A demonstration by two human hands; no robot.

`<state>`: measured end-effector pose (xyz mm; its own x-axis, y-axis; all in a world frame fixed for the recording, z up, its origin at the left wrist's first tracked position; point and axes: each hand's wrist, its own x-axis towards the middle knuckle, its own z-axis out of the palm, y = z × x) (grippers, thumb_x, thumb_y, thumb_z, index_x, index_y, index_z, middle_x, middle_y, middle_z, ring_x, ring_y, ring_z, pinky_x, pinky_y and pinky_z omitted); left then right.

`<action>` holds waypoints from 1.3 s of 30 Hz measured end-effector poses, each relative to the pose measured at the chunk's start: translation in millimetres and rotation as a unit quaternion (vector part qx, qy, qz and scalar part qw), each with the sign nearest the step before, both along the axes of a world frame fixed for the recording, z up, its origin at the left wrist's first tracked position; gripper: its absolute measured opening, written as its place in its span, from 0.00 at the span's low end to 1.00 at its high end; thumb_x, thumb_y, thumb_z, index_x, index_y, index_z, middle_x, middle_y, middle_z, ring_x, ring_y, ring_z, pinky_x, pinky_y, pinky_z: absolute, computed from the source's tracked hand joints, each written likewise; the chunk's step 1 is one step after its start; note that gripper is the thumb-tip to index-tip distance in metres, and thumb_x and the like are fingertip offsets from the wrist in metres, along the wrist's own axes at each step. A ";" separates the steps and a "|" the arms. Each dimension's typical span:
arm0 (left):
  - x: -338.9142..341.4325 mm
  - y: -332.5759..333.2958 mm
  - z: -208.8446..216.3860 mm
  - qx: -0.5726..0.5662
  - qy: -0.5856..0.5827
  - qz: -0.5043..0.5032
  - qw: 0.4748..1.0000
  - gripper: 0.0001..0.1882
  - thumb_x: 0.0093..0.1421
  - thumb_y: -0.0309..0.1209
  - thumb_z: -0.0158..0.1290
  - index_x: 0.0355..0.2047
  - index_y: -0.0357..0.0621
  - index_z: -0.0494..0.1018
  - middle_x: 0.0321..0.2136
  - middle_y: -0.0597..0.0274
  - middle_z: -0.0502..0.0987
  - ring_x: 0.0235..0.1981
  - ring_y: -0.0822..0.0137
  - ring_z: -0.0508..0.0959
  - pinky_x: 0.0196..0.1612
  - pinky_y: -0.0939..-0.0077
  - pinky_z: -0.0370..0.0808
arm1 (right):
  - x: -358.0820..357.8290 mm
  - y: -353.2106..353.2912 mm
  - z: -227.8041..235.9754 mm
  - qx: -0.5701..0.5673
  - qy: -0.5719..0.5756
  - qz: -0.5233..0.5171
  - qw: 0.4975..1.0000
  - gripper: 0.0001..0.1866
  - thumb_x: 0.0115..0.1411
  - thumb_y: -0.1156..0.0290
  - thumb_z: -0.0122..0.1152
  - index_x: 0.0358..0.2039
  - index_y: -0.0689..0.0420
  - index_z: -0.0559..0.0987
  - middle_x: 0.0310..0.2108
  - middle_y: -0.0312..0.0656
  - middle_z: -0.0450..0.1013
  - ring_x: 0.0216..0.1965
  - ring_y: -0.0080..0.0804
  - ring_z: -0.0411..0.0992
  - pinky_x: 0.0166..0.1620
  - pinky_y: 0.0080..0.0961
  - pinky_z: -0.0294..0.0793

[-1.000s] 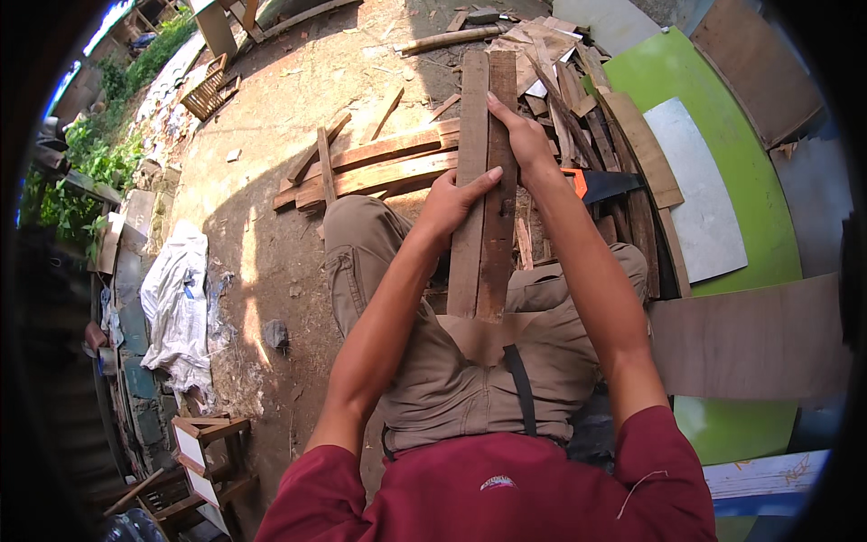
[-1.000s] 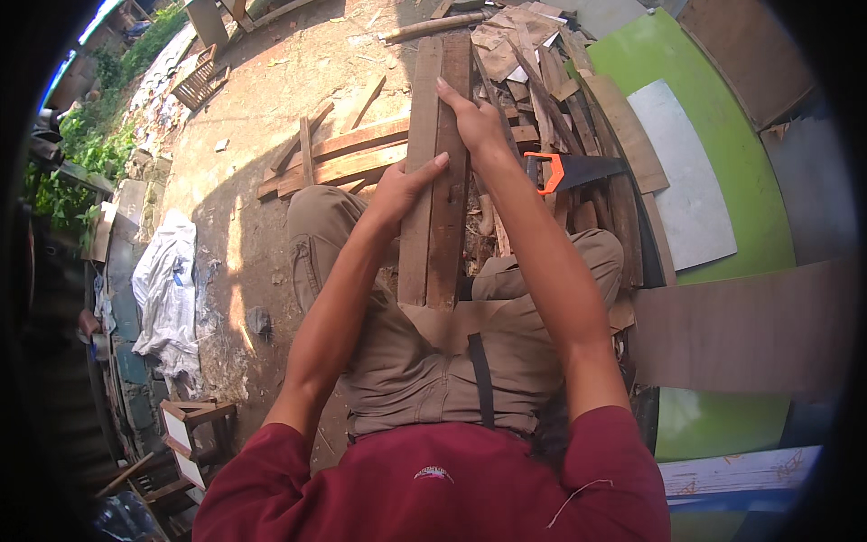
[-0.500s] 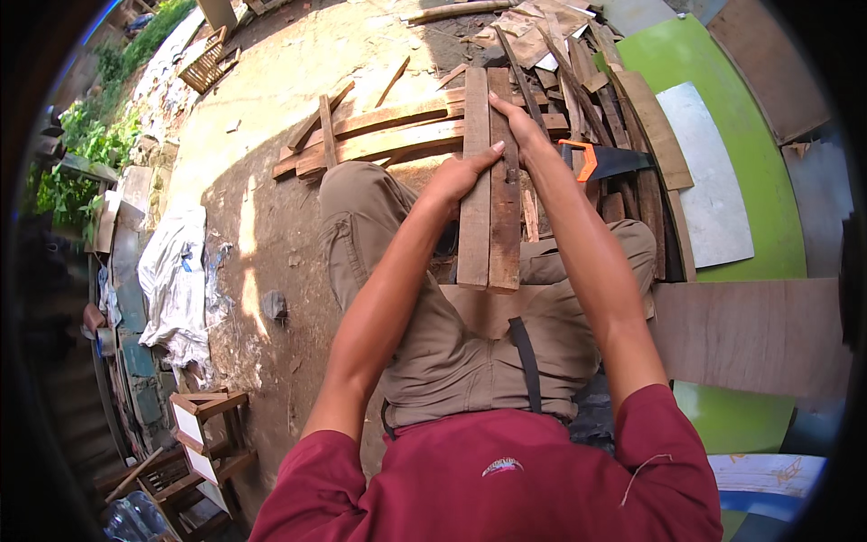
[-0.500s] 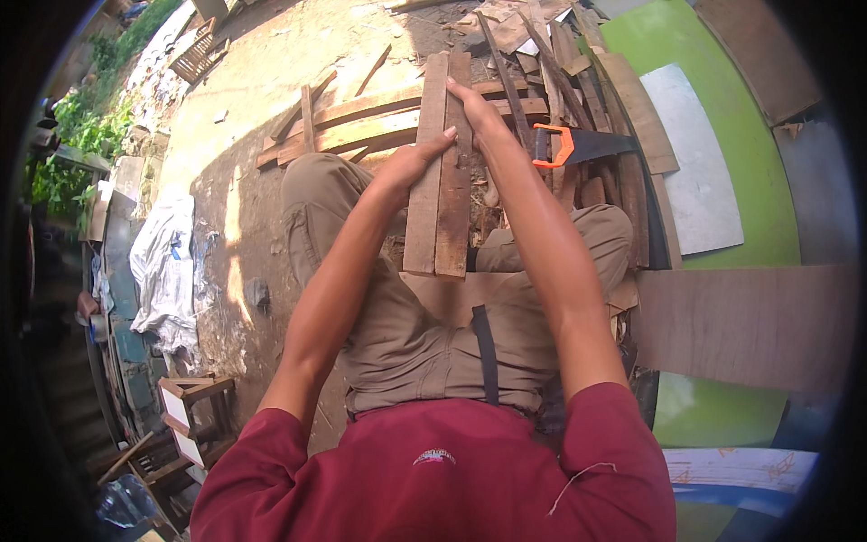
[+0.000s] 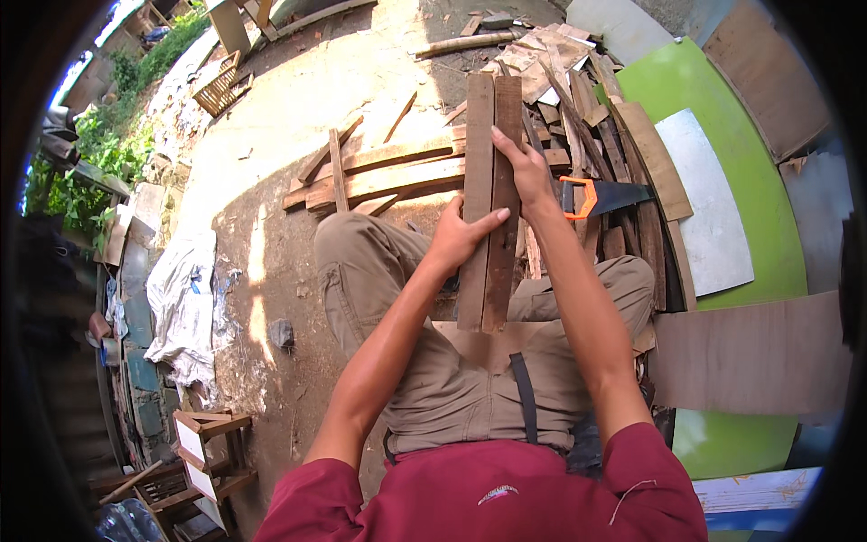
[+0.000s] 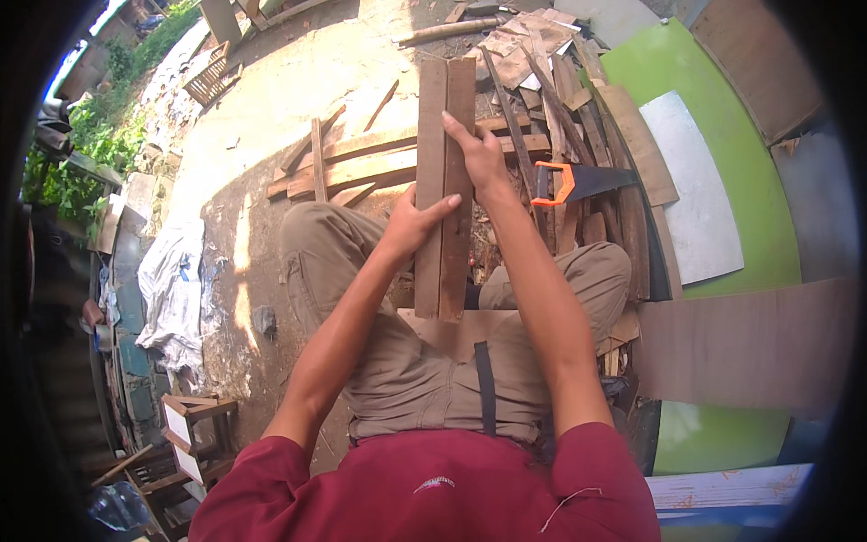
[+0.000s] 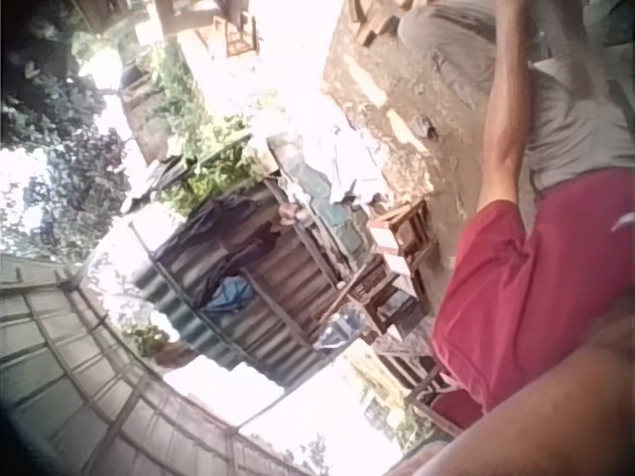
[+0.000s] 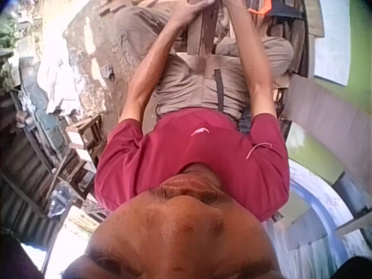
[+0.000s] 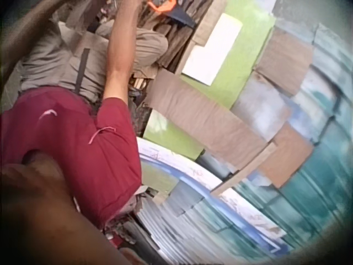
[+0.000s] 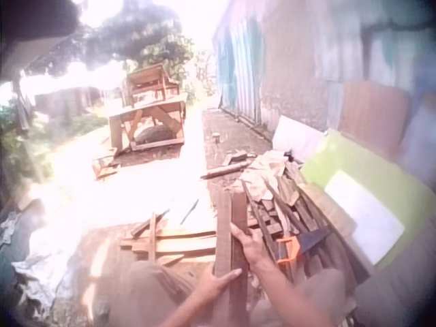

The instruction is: The person sits on the ground and sorts through a pile of wooden planks and scraps. They pick up pieces, inspect them, and place them into small stacks. The person uses a hand saw and a chisel to cut and trim some of the wood pieces.

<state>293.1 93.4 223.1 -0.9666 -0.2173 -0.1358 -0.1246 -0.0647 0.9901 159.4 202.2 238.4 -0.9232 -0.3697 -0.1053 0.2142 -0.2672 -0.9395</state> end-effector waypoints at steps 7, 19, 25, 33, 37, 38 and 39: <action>27.7 -2.4 8.2 -0.011 0.128 -0.021 0.991 0.46 0.44 0.37 0.76 0.59 0.38 0.64 0.49 0.58 0.77 0.49 0.67 0.78 0.55 0.69 0.75 | 66.2 16.3 69.5 0.008 0.178 -0.009 0.984 0.31 0.56 0.61 0.76 0.51 0.65 0.72 0.43 0.44 0.77 0.43 0.27 0.77 0.48 0.25 0.77; 42.6 -20.6 6.4 -0.217 0.175 -0.043 0.959 0.54 0.35 0.42 0.80 0.59 0.41 0.61 0.49 0.52 0.77 0.49 0.59 0.79 0.53 0.63 0.76 | 95.3 19.0 59.4 -0.064 0.221 -0.009 0.973 0.42 0.45 0.66 0.82 0.57 0.62 0.67 0.46 0.44 0.75 0.49 0.30 0.76 0.53 0.30 0.75; 38.8 -25.2 6.9 -0.283 0.183 -0.055 0.940 0.56 0.35 0.45 0.80 0.60 0.40 0.61 0.49 0.49 0.77 0.50 0.55 0.81 0.52 0.61 0.77 | 95.3 22.2 60.1 -0.044 0.241 -0.005 0.969 0.37 0.47 0.67 0.80 0.53 0.61 0.68 0.45 0.42 0.76 0.49 0.30 0.76 0.52 0.29 0.75; 36.5 -15.0 -12.6 -0.015 0.121 -0.017 0.992 0.46 0.42 0.38 0.76 0.59 0.41 0.65 0.50 0.56 0.77 0.49 0.63 0.79 0.53 0.67 0.76 | 81.3 1.7 65.1 0.028 0.147 0.043 0.988 0.41 0.54 0.60 0.77 0.60 0.63 0.63 0.52 0.49 0.72 0.55 0.33 0.73 0.56 0.30 0.73; 25.8 -15.3 -45.7 0.306 0.088 0.003 0.948 0.41 0.52 0.49 0.69 0.60 0.42 0.66 0.48 0.58 0.78 0.47 0.63 0.80 0.51 0.65 0.79 | 46.6 -14.5 56.8 0.082 0.193 0.171 0.963 0.49 0.68 0.41 0.54 0.71 0.68 0.50 0.65 0.56 0.61 0.68 0.40 0.58 0.69 0.33 0.56; 25.4 -15.7 -44.6 0.402 0.067 0.032 0.913 0.40 0.55 0.53 0.66 0.60 0.43 0.66 0.48 0.57 0.78 0.46 0.61 0.81 0.50 0.63 0.81 | 51.1 -21.0 61.5 0.119 0.145 0.155 0.970 0.47 0.70 0.39 0.48 0.71 0.67 0.51 0.65 0.57 0.61 0.68 0.40 0.58 0.69 0.35 0.56; 21.0 -22.1 -42.0 0.454 0.064 0.036 0.888 0.39 0.57 0.55 0.65 0.60 0.44 0.67 0.48 0.56 0.78 0.45 0.60 0.81 0.49 0.62 0.82 | 49.9 -21.6 62.7 0.157 0.176 0.138 0.962 0.46 0.71 0.37 0.44 0.71 0.66 0.53 0.66 0.57 0.61 0.68 0.41 0.59 0.69 0.36 0.57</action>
<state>314.1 71.3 181.1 -0.9746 -0.1365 -0.1773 0.0219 -0.8466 0.5317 209.3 180.6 301.1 -0.7927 -0.6076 0.0492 -0.1101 0.0632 -0.9919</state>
